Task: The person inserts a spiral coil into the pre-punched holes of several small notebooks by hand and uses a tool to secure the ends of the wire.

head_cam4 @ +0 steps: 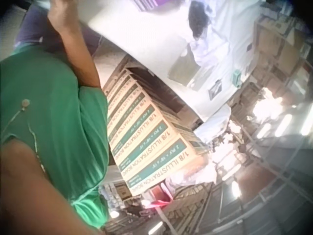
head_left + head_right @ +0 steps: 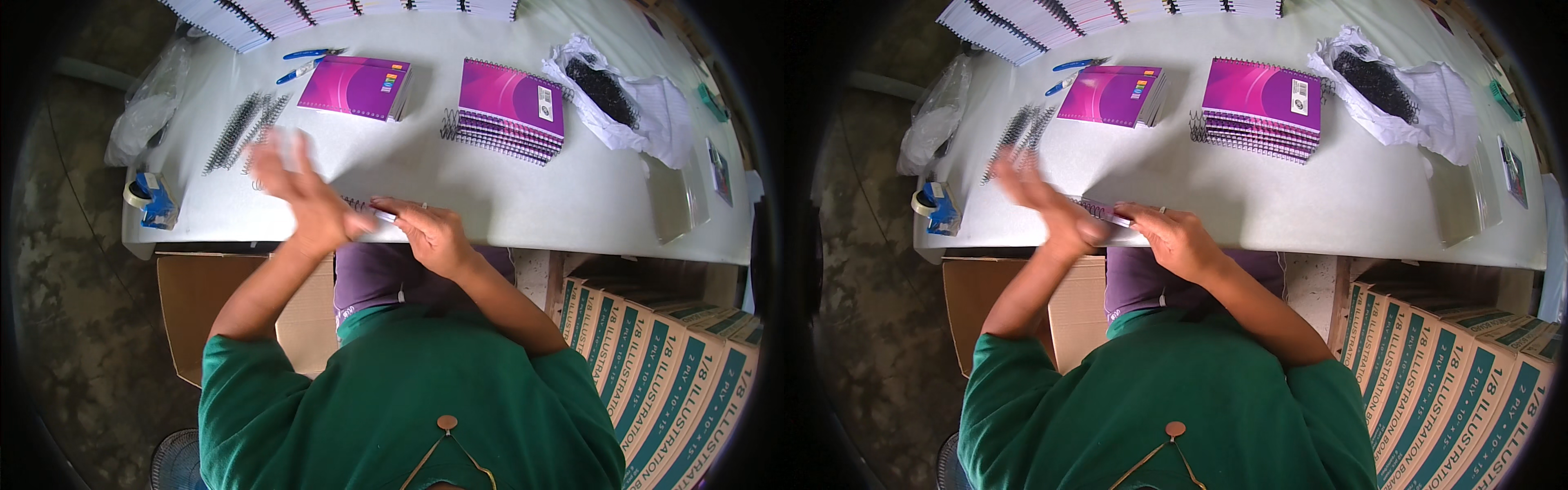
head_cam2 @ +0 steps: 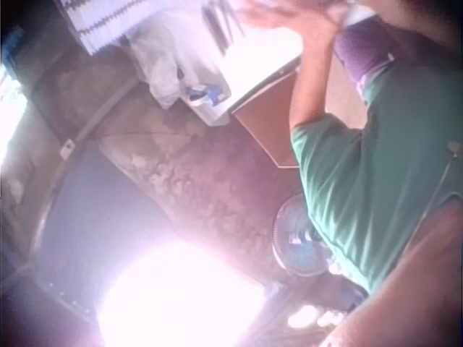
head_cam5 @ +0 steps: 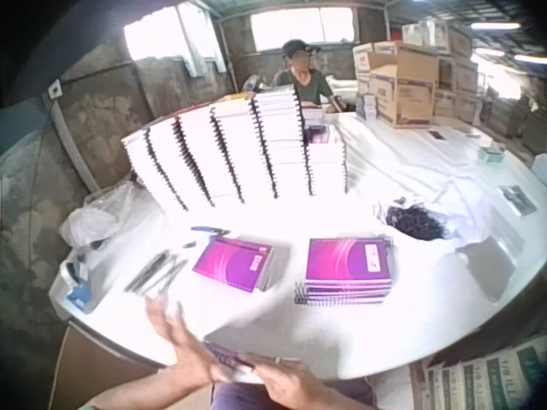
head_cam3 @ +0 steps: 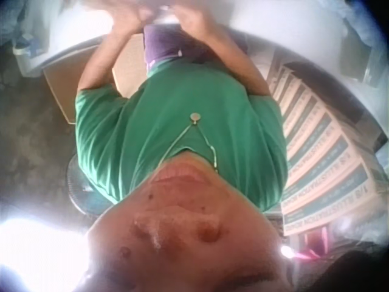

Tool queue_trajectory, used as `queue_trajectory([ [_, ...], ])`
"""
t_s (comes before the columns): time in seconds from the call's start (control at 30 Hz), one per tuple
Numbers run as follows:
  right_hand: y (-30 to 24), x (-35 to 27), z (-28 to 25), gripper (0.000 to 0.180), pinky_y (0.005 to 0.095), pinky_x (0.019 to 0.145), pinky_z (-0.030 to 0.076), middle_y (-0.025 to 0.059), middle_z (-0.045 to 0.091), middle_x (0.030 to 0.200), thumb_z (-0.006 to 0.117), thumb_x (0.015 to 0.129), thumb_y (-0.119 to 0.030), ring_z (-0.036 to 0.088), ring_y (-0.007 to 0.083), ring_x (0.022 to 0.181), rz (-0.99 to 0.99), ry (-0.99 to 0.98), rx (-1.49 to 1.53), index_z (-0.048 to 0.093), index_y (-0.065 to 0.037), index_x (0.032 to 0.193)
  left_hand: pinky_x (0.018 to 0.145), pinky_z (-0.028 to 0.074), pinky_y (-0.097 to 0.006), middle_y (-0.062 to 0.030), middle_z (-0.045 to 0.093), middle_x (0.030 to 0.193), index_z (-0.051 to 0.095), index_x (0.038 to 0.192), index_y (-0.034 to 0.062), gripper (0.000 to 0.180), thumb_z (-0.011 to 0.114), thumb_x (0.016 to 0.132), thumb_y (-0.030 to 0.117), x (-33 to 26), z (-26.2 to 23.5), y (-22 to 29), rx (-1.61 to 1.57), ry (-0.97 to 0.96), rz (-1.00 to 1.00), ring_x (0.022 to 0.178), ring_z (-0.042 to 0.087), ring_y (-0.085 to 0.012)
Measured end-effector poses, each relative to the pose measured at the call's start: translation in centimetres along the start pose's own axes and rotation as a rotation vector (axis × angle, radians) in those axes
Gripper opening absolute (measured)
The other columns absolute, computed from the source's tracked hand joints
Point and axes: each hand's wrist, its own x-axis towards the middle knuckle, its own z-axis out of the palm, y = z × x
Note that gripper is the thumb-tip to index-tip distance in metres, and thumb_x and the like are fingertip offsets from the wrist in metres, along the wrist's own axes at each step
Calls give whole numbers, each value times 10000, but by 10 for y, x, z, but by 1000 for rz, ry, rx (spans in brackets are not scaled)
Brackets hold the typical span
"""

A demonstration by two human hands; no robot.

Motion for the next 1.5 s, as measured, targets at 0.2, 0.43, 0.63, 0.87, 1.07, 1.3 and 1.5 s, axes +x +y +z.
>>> queue_trajectory([
  [0.2,-4,-9,0,372,327,687,537,134,652,1022,551,778,89,661,276,800,-10,2,-118,604,-49,1119,997,3,-673,-354,207,1392,219,1358,-119,1142,271,720,827,-60,-26,13,22,-356,358,1299,164,-520],
  [0.43,-1,5,-9,296,353,635,511,159,646,934,549,821,37,642,313,762,53,41,-35,582,-49,1102,953,83,-715,-321,285,1385,235,1367,-68,971,517,774,647,-87,-34,30,-250,-630,189,1282,233,-532],
  [0.63,-1,1,-14,254,355,620,496,167,644,882,578,824,4,633,329,745,131,6,-46,592,-31,1075,863,332,-391,-58,577,1052,583,1097,103,350,651,802,279,30,-30,34,-229,-710,44,989,529,-218],
  [0.87,4,7,-9,154,364,622,483,176,641,828,586,839,-36,624,337,718,178,51,29,614,4,986,785,350,-331,-3,592,926,630,938,122,193,687,773,204,58,-21,21,-232,-860,93,893,530,-182],
  [1.07,-5,10,-15,140,353,586,460,189,628,790,590,846,-47,605,323,667,316,-20,-31,616,2,974,819,343,-335,-15,600,948,619,955,103,238,681,779,251,68,-19,15,-145,-888,212,922,530,-198],
  [1.3,-5,12,-16,136,352,562,443,191,613,762,595,849,-55,583,312,624,334,28,6,611,0,973,846,338,-342,-49,600,936,606,939,78,192,633,821,227,81,-18,22,-253,-978,52,928,538,-232],
  [1.5,-3,12,-14,115,319,548,432,156,602,724,597,853,-58,548,223,585,331,49,22,613,-4,952,792,346,-342,-42,612,897,632,922,89,168,645,812,215,78,-14,11,-223,-963,142,861,551,-222],
])
